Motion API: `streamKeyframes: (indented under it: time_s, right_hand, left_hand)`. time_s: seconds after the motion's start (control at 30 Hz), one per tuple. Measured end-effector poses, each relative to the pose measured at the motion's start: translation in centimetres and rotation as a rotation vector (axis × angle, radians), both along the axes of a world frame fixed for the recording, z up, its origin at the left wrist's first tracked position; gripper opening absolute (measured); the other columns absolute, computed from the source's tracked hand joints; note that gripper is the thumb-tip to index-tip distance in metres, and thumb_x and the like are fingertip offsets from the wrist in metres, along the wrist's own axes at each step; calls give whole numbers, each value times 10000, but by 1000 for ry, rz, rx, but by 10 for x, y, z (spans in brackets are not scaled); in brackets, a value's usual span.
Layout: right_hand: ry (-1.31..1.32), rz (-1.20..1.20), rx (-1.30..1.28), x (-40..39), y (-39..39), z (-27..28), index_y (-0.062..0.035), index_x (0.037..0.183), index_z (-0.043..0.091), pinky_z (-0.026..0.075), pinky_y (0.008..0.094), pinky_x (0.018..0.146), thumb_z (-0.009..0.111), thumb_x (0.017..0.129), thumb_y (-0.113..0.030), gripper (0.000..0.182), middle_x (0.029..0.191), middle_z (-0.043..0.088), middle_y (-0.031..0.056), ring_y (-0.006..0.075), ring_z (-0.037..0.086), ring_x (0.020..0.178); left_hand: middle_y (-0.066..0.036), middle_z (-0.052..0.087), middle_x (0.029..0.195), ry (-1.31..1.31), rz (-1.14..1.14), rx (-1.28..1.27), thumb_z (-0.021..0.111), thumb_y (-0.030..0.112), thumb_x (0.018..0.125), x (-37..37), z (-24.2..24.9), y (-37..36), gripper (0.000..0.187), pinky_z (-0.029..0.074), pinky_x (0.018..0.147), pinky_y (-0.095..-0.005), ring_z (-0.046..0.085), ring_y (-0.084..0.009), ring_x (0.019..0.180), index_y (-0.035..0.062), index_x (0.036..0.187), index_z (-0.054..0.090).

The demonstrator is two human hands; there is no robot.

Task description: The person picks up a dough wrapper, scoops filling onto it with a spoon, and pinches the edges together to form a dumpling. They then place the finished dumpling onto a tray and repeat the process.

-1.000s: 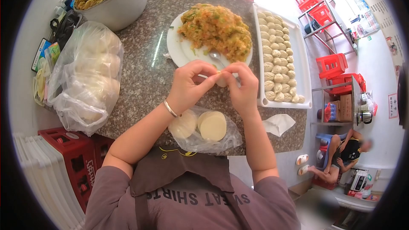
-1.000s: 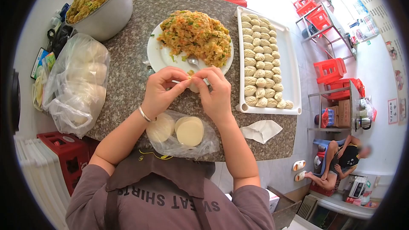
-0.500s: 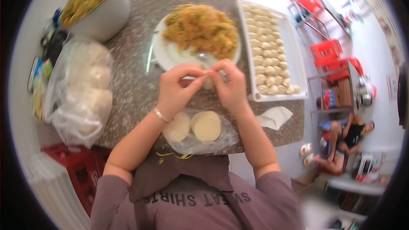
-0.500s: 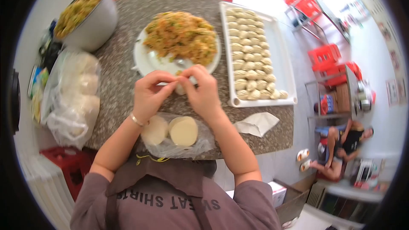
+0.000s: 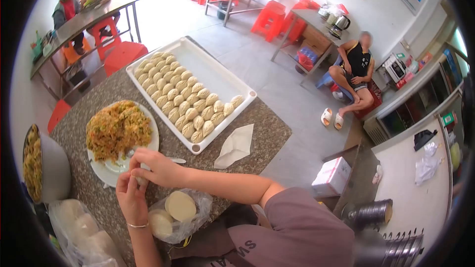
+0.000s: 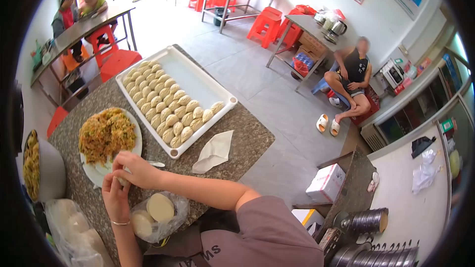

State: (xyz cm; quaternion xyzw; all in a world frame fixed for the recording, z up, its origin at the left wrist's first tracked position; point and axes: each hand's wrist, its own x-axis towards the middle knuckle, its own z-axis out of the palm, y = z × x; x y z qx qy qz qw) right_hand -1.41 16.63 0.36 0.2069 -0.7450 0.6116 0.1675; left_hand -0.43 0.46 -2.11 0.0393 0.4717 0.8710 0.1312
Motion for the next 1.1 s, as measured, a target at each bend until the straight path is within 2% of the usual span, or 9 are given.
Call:
streamKeyframes:
  time_s: [0.2,0.37,0.53,0.77,0.83,0.87,0.9,0.97,1.1]
  right_hand:
    - [-136,37,-29,3,-1,-1,-10,825,546,427,357,755,626,829,-127,143,842,551,117,279,534,838]
    - [49,7,47,5,-4,0,-26,822,558,406,391,794,638,824,-138,137,828,548,105,294,522,878]
    - [-11,-39,40,5,-5,-2,-22,828,552,419,375,777,638,821,-123,133,820,536,121,301,530,847]
    - [83,-135,63,0,-2,2,-2,804,569,450,365,711,640,789,-68,98,784,570,142,317,564,772]
    - [-88,-110,-12,-2,3,4,1,829,578,463,341,735,629,806,-55,79,810,587,124,269,592,801]
    - [-313,-28,-153,-2,5,7,-2,890,605,474,313,747,624,828,-55,84,833,597,104,209,603,814]
    - [-188,-18,-57,-7,10,10,-3,964,636,479,288,740,610,845,-42,127,873,612,84,164,598,817]
    - [-341,168,-106,-9,18,14,5,1007,651,473,263,744,583,860,-2,163,921,619,86,153,594,842]
    - [-329,253,-184,-10,26,14,37,983,651,459,269,782,594,842,55,153,961,613,95,147,573,895]
  left_hand:
    - [-68,602,1056,-20,5,23,540,138,950,5,10,7,108,540,800,-322,600,-156,987,76,1038,530]
    - [-65,602,1045,39,60,-8,541,135,950,3,4,4,87,537,786,-318,598,-144,961,75,1012,538]
    - [-60,605,1029,69,98,-85,532,133,955,6,10,7,97,524,798,-301,591,-134,953,57,1013,547]
    - [-90,592,1112,-12,-14,12,528,79,929,9,27,9,225,490,901,-309,579,-181,1026,4,1140,544]
    - [-106,581,1173,-85,-63,71,483,115,956,7,28,9,284,495,913,-357,577,-208,1088,2,1216,503]
    - [-112,584,1173,-111,-104,121,480,136,963,5,31,8,309,494,923,-362,582,-222,1089,-7,1236,490]
    - [-117,587,1173,-136,-141,174,477,156,969,5,32,5,335,493,932,-366,587,-237,1089,-16,1256,478]
    - [-126,597,1154,-190,-210,222,468,196,980,3,31,0,370,524,894,-329,621,-251,1034,-25,1276,467]
    - [-130,604,1134,-250,-257,309,458,217,986,1,30,-3,383,554,840,-283,647,-252,980,-22,1285,466]
